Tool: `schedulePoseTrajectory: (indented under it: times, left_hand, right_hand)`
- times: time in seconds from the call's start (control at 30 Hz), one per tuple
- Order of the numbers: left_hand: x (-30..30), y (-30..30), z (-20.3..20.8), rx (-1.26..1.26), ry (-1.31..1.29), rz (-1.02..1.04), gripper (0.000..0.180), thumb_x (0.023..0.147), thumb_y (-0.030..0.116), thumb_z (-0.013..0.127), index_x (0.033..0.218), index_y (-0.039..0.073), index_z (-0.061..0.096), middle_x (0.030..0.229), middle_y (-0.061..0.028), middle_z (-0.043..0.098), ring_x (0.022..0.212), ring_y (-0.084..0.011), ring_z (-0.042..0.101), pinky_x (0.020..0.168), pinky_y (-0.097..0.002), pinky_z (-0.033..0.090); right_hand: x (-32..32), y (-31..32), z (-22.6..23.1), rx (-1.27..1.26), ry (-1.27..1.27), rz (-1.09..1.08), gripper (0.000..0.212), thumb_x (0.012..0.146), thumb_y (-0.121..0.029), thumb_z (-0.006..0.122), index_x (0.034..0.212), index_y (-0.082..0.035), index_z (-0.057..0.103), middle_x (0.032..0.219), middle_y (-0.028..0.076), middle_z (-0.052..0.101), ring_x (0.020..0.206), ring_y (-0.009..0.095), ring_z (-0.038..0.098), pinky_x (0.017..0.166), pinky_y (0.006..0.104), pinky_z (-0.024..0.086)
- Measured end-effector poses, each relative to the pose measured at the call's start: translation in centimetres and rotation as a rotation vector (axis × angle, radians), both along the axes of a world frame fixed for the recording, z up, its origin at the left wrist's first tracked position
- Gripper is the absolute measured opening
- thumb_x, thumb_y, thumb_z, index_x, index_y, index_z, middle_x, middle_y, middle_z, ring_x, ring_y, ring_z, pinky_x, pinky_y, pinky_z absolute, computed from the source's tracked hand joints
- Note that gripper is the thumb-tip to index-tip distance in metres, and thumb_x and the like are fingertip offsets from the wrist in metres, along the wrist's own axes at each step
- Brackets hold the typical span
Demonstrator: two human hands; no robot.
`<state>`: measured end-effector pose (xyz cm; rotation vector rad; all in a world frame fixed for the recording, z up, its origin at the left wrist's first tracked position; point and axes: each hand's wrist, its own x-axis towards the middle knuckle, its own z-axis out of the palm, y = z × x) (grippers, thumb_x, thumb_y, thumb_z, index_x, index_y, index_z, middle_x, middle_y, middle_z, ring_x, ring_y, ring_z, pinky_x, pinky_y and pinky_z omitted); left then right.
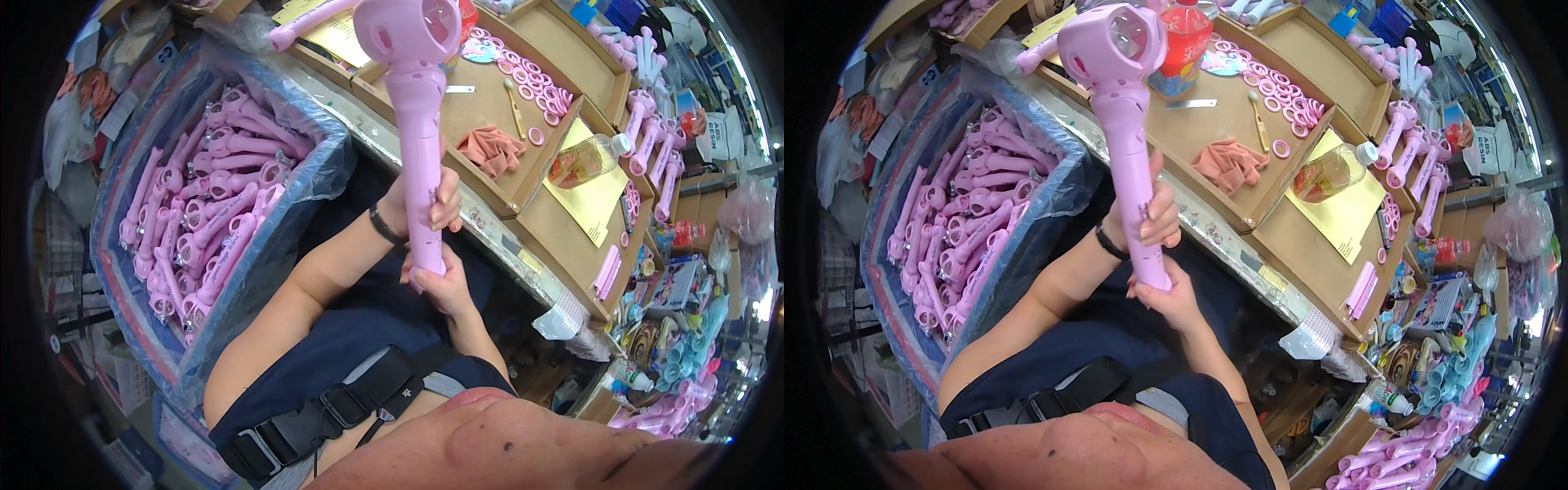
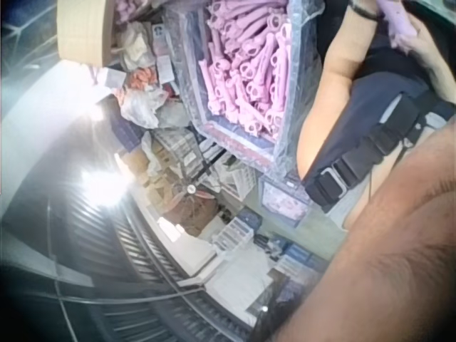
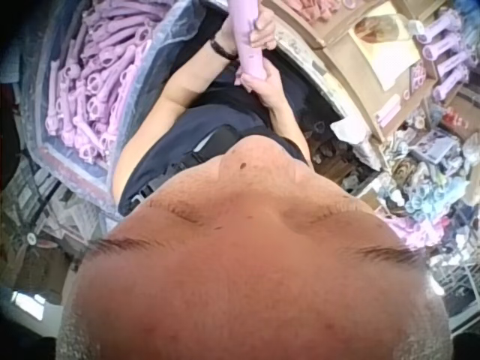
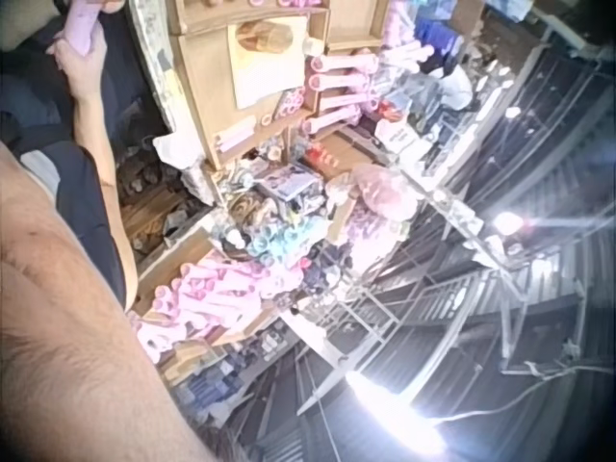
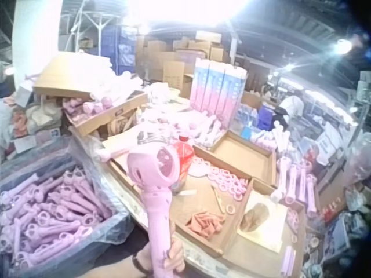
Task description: The person assembles pink plastic batons by inserting a crown-shaped top into the handle, wiping the surface with a cloth, and applying a sticker label. They repeatedly pick batons from a bin, attach the top, clean the body, and place the finished items on a table.
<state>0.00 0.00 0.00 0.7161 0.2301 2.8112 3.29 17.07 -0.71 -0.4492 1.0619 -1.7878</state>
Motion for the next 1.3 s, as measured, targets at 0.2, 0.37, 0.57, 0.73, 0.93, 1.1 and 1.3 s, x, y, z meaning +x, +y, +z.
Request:
schedulePoseTrajectory:
  times: [0.2,0.37,0.57,0.73,0.93,1.1,1.3]
  left_hand:
    - [4.1,2.3,2.0,-0.737,-0.377,0.866,0.048,0.097,0.048,0.041,0.113,0.002,0.042,0.089,-0.0083,0.058,0.078,-0.0125,0.057,0.071,-0.0259,0.048]
    - [4.3,4.0,0.6,-1.026,-0.362,1.079,0.052,0.087,0.014,0.065,0.127,0.0,0.036,0.106,-0.0093,0.056,0.097,-0.0124,0.054,0.084,-0.0274,0.046]
    - [4.2,2.4,1.7,-0.967,-0.396,0.651,0.048,0.081,0.007,0.068,0.121,0.001,0.041,0.107,-0.0097,0.058,0.09,-0.0131,0.06,0.081,-0.0276,0.05]
    - [3.7,3.0,1.8,-0.951,-0.507,0.677,0.052,0.081,0.008,0.069,0.121,-0.001,0.038,0.111,-0.0109,0.058,0.097,-0.0127,0.058,0.085,-0.0272,0.048]
    - [3.6,3.4,0.7,-0.966,-0.55,0.679,0.055,0.081,0.008,0.069,0.124,-0.002,0.036,0.115,-0.0138,0.057,0.1,-0.0153,0.059,0.086,-0.0291,0.049]
    - [1.5,-0.2,1.8,-0.62,-0.321,0.602,0.092,0.077,0.078,0.035,0.132,0.004,0.036,0.118,-0.0152,0.057,0.096,-0.0274,0.062,0.084,-0.0396,0.05]
    - [-3.3,-1.3,7.3,-0.368,-0.395,0.828,0.079,0.088,0.069,0.034,0.14,0.01,0.03,0.14,-0.0152,0.039,0.128,-0.0297,0.04,0.106,-0.044,0.032]
  right_hand:
    - [-0.5,-0.6,-2.4,0.125,0.242,-0.175,0.048,0.08,-0.015,0.07,0.12,-0.001,0.048,0.1,0.009,0.062,0.089,0.016,0.061,0.078,0.0304,0.049]
    - [-1.4,-0.4,-4.3,0.359,0.464,-0.08,0.053,0.07,-0.014,0.07,0.117,-0.002,0.05,0.098,0.009,0.061,0.087,0.017,0.06,0.074,0.0298,0.049]
    - [-1.3,1.8,-6.9,-0.146,-0.298,0.484,0.053,0.065,-0.016,0.074,0.111,-0.002,0.052,0.097,0.01,0.062,0.093,0.02,0.061,0.087,0.0321,0.046]
    - [-1.1,2.1,-7.3,0.064,-0.188,0.301,0.046,0.075,-0.018,0.074,0.112,-0.002,0.051,0.1,0.009,0.06,0.095,0.018,0.06,0.087,0.0325,0.047]
    - [1.3,1.6,-7.2,0.403,0.262,-0.105,0.043,0.075,-0.016,0.077,0.108,-0.004,0.052,0.087,0.004,0.059,0.078,0.01,0.058,0.07,0.0262,0.049]
    - [2.5,2.2,-5.3,0.468,0.328,-0.081,0.039,0.074,-0.013,0.077,0.104,-0.004,0.054,0.082,0.002,0.061,0.073,0.01,0.059,0.068,0.026,0.05]
    - [0.2,5.6,-0.8,0.347,0.344,-0.239,0.038,0.072,-0.013,0.078,0.101,-0.004,0.057,0.084,0.006,0.064,0.076,0.013,0.062,0.069,0.0303,0.052]
